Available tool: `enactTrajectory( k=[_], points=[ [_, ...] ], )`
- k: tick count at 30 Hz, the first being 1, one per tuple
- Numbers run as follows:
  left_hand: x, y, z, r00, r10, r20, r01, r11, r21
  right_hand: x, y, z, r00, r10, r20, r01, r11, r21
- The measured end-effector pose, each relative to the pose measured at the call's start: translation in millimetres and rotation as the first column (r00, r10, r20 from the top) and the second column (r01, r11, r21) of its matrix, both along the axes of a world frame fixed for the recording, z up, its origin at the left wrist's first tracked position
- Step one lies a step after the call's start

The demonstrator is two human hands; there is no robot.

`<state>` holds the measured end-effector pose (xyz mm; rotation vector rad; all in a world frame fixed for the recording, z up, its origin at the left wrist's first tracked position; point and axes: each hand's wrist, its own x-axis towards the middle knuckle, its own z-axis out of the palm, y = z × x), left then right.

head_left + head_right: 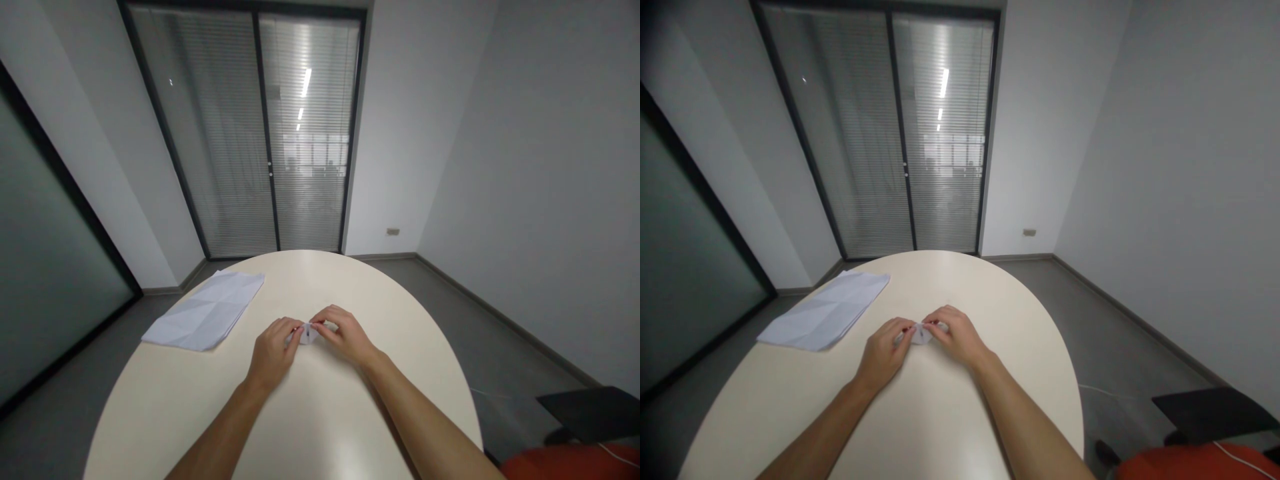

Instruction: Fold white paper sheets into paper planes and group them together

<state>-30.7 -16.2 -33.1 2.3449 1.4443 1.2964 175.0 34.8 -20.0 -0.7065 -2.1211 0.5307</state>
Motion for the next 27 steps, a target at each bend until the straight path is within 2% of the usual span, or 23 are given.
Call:
enactTrajectory(
  k=[11, 20, 27],
  points=[
    [-2.1, 2.7, -3.8, 0.997, 0.015, 0.079, -0.013, 1.0, -0.021, 3.0, -0.1, 1.6, 0.999, -0.04, -0.005, 0.04, 0.999, -0.018],
    [-4.6, 8.6, -9.1, 0.963, 0.145, 0.227, -0.114, 0.983, -0.141, 9.0, 7.7, -5.8, 0.984, -0.16, -0.072, 0.153, 0.984, -0.095],
    [-6.8, 9.4, -10.3, 0.924, 0.223, 0.309, -0.179, 0.97, -0.164, 13.3, 11.0, -6.8, 0.959, -0.253, -0.125, 0.231, 0.959, -0.164]
  ],
)
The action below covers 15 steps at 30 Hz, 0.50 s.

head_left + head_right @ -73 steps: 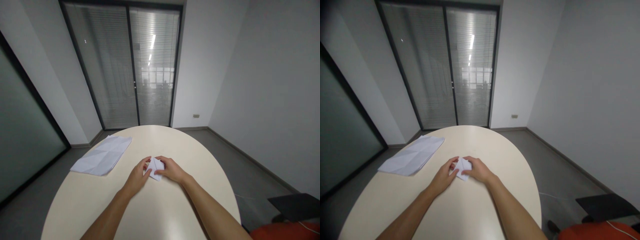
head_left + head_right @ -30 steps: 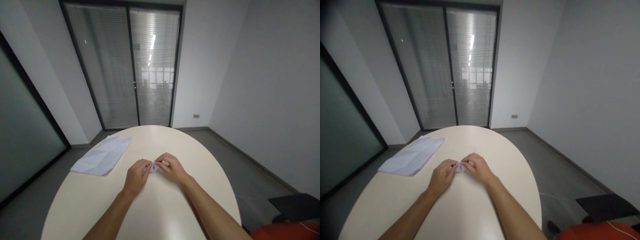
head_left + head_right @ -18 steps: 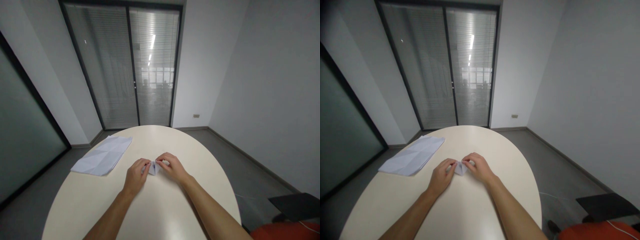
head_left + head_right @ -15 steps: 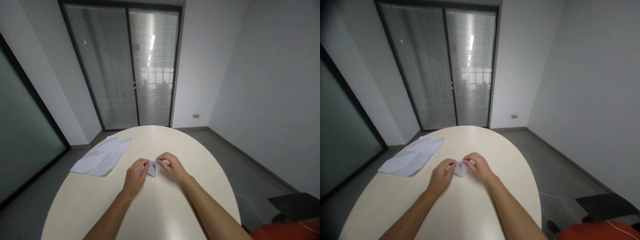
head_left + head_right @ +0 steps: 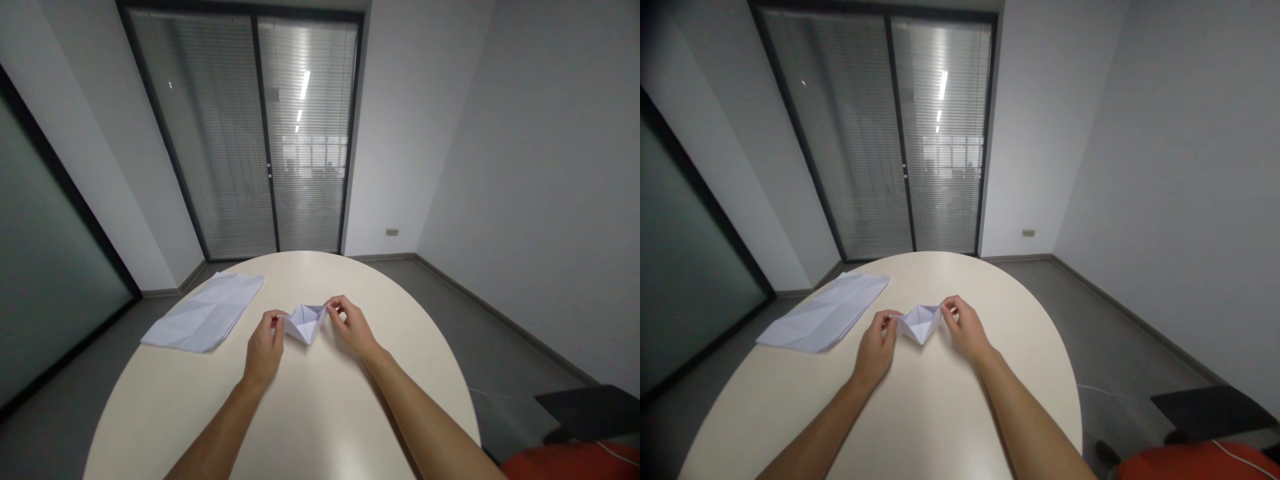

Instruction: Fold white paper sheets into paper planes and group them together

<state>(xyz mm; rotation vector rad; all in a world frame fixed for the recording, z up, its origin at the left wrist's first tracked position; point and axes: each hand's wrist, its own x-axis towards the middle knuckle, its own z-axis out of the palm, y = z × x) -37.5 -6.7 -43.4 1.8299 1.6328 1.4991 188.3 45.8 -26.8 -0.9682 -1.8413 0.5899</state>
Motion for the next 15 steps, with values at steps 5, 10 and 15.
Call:
enactTrajectory(
  k=[5, 10, 15],
  points=[
    [-2.3, 2.6, -2.3, 0.998, 0.062, 0.022, -0.062, 0.998, -0.014, 2.9, 3.7, -2.0, 0.995, -0.088, -0.05, 0.087, 0.996, -0.024],
    [-5.7, 6.8, -5.5, 0.99, 0.134, 0.046, -0.134, 0.991, -0.012, 7.6, 10.7, -7.7, 0.979, -0.18, -0.09, 0.179, 0.984, -0.022],
    [-7.9, 8.7, -7.7, 0.979, 0.202, 0.039, -0.202, 0.979, -0.013, 10.9, 15.3, -11.1, 0.963, -0.249, -0.102, 0.245, 0.968, -0.051]
  ],
)
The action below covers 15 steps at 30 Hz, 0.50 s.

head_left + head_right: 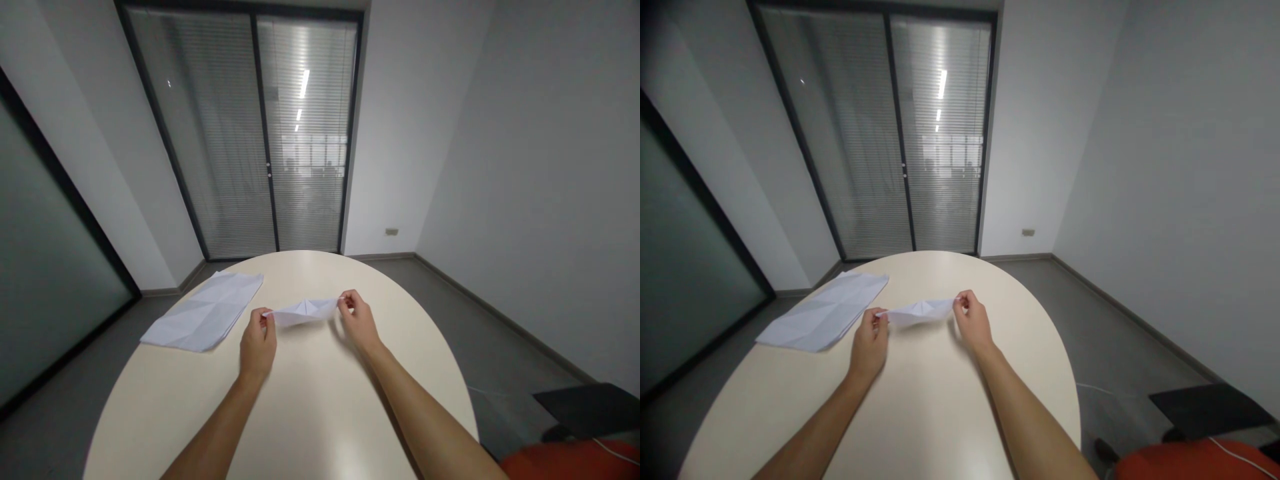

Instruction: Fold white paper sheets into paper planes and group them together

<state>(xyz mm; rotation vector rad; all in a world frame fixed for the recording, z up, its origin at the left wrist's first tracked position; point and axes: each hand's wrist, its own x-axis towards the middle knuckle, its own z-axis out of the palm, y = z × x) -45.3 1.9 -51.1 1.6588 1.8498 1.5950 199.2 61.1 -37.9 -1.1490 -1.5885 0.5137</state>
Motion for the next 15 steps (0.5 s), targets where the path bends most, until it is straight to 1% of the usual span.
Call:
enactTrajectory(
  k=[4, 7, 11, 13, 15],
  points=[
    [-0.4, -0.5, 1.7, 0.996, 0.058, -0.06, -0.061, 0.997, -0.051, -0.8, -1.3, 2.2, 0.999, -0.048, 0.022, 0.049, 0.997, -0.055],
    [-0.9, -0.2, 3.0, 0.982, 0.117, -0.147, -0.136, 0.983, -0.127, -2.0, -3.5, 4.6, 0.993, -0.089, 0.074, 0.095, 0.992, -0.087],
    [-4.0, 1.4, -0.1, 0.954, 0.132, -0.27, -0.196, 0.954, -0.228, -1.9, -4.5, 4.1, 0.984, -0.084, 0.16, 0.114, 0.975, -0.191],
    [-6.2, 2.1, -3.1, 0.937, 0.114, -0.33, -0.197, 0.953, -0.229, -1.4, -3.8, 2.1, 0.979, -0.071, 0.189, 0.117, 0.963, -0.243],
    [-7.9, 2.4, -5.6, 0.919, 0.091, -0.385, -0.171, 0.969, -0.178, -1.2, -2.6, -0.3, 0.976, -0.059, 0.208, 0.115, 0.957, -0.267]
  ],
)
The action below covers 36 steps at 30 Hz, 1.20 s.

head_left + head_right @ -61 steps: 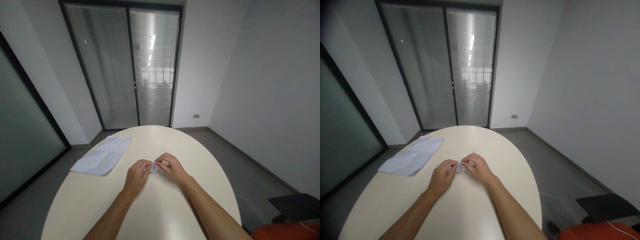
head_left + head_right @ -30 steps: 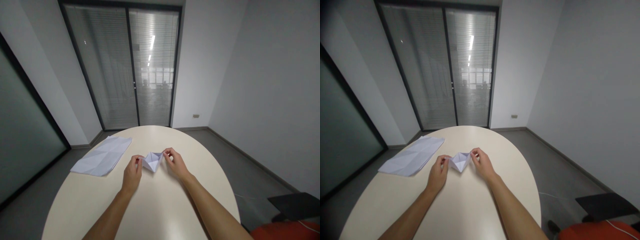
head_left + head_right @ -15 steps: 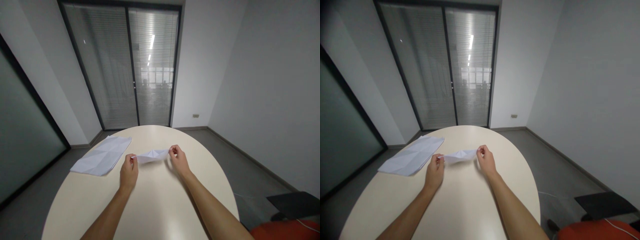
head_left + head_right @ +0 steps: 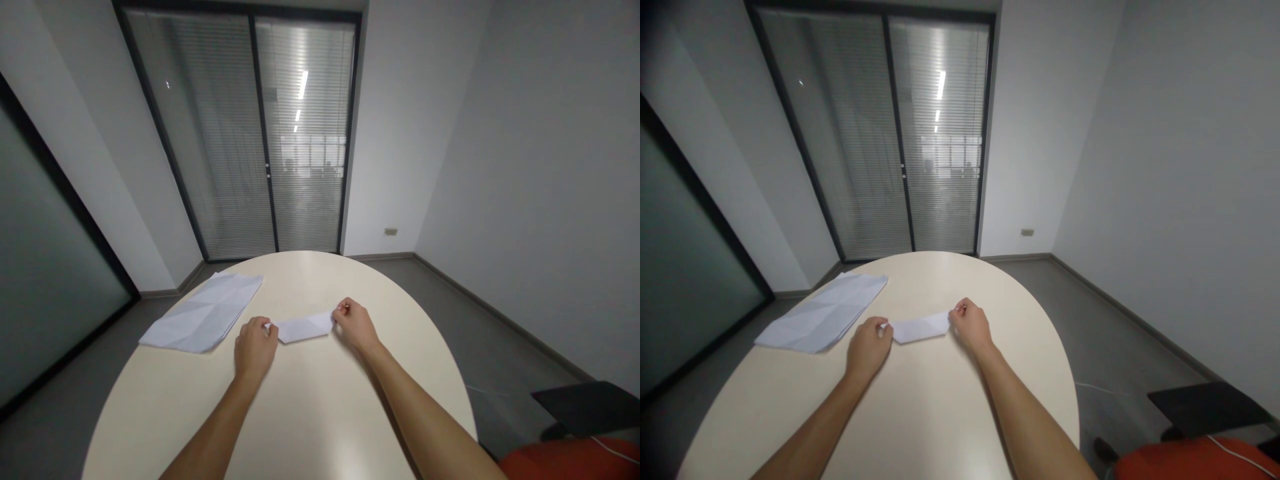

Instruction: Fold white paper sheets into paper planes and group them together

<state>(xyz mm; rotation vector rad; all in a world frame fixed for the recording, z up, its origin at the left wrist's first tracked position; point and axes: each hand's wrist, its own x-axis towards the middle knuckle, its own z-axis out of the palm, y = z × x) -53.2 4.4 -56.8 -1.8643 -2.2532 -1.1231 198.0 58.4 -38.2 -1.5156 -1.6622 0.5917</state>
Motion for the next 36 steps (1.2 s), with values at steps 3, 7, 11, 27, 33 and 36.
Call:
enactTrajectory(
  k=[3, 7, 11, 27, 33, 36],
  points=[
    [0.6, 0.4, -1.8, 0.992, -0.097, -0.078, 0.105, 0.989, 0.104, -0.3, 2.1, -3.5, 0.999, 0.017, 0.036, -0.016, 1.0, -0.021],
    [7.0, 0.1, -3.6, 0.917, -0.368, -0.153, 0.383, 0.92, 0.083, -0.7, 5.6, -7.2, 0.996, 0.012, 0.089, -0.008, 0.999, -0.046],
    [13.8, -4.0, -7.1, 0.794, -0.583, -0.171, 0.566, 0.812, -0.138, 0.0, 8.5, -9.2, 0.989, -0.037, 0.144, 0.047, 0.997, -0.065],
    [22.3, -18.7, 6.2, 0.741, -0.635, -0.22, 0.502, 0.741, -0.446, -22.6, -19.0, 3.4, 0.874, 0.346, 0.341, -0.422, 0.889, 0.179],
    [23.7, -18.4, 5.4, 0.747, -0.623, -0.23, 0.483, 0.748, -0.456, -24.9, -28.9, -1.2, 0.676, 0.558, 0.481, -0.615, 0.787, -0.049],
    [26.8, -19.8, 9.6, 0.756, -0.616, -0.222, 0.47, 0.746, -0.472, -22.5, -31.6, -0.7, 0.66, 0.567, 0.494, -0.542, 0.814, -0.209]
  ],
)
